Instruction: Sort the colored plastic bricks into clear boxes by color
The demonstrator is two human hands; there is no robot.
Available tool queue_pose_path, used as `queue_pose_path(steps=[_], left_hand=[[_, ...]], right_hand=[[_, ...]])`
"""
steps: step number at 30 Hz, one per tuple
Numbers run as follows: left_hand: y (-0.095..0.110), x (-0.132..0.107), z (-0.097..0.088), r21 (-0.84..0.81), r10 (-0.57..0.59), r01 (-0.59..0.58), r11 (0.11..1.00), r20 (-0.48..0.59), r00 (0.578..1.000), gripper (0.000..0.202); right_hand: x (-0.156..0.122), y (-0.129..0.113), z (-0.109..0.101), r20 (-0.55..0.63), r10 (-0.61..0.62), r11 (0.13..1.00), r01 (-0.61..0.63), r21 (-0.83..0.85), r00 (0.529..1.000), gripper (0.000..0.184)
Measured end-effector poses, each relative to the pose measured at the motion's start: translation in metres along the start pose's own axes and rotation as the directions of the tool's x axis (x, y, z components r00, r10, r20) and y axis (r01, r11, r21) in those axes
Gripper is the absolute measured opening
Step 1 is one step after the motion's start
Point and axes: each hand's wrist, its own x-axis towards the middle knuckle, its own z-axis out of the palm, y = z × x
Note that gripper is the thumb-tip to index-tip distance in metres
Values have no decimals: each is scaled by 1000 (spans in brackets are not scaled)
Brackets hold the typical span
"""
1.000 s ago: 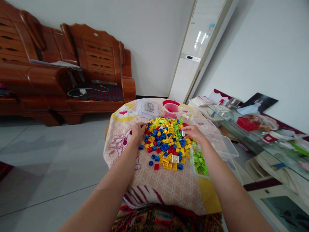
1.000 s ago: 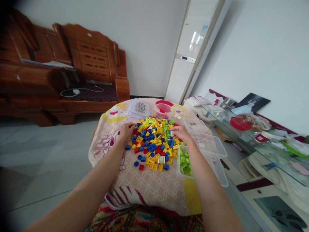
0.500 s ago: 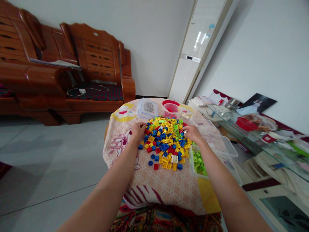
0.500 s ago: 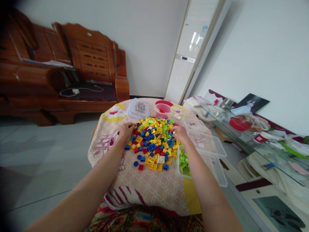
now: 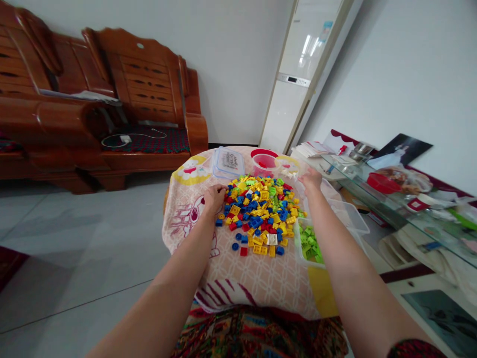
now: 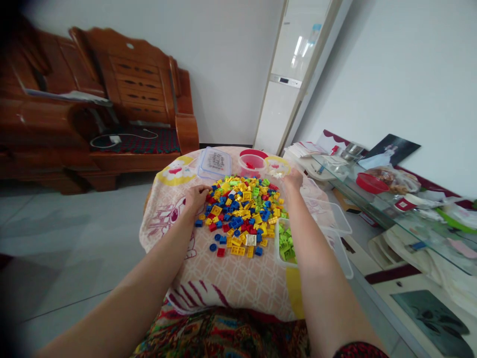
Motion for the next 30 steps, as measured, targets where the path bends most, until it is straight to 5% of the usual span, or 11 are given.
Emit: queue_pose_path(steps=[2, 5, 9, 12, 15, 18, 20, 26, 30], left_hand=[[0, 1, 1, -5, -12, 12, 1000, 5, 1000, 36], [-1, 2, 1, -7, -16, 17, 1000, 18, 1000, 36], [1, 1, -1, 7, -21, 21, 1000, 13, 1000, 35], [2, 0, -1, 8, -20, 20, 1000, 3, 1000, 35], [2, 0, 0, -4, -25, 25, 1000, 2, 1000, 35], [1, 0, 0, -6, -24, 24, 1000, 3, 1000, 34], [1, 0, 0, -5, -21, 21, 1000, 3, 1000, 35], [-1, 0, 2, -15, -27, 27, 1000, 6, 1000, 37], [-2, 1, 4, -18, -22, 22, 1000, -5, 1000, 37]], right_hand=[[-16, 4, -9, 38, 50, 997, -48, -65, 998, 40], [-52, 9, -26, 399, 6, 984, 66, -165, 917, 24], [-110, 6, -46, 764, -124, 879, 427, -212, 633, 16], [-150, -1, -53, 914, -152, 686, 706, -176, 375, 16], [-177, -5, -53, 964, -72, 442, 875, -200, 257, 20], [-187, -5, -49, 961, -28, 318, 914, -251, 274, 18], [-184, -3, -47, 949, -49, 339, 899, -278, 312, 19], [-158, 2, -45, 839, -210, 676, 694, -247, 503, 28], [-133, 9, -35, 737, -101, 857, 435, -277, 669, 27]])
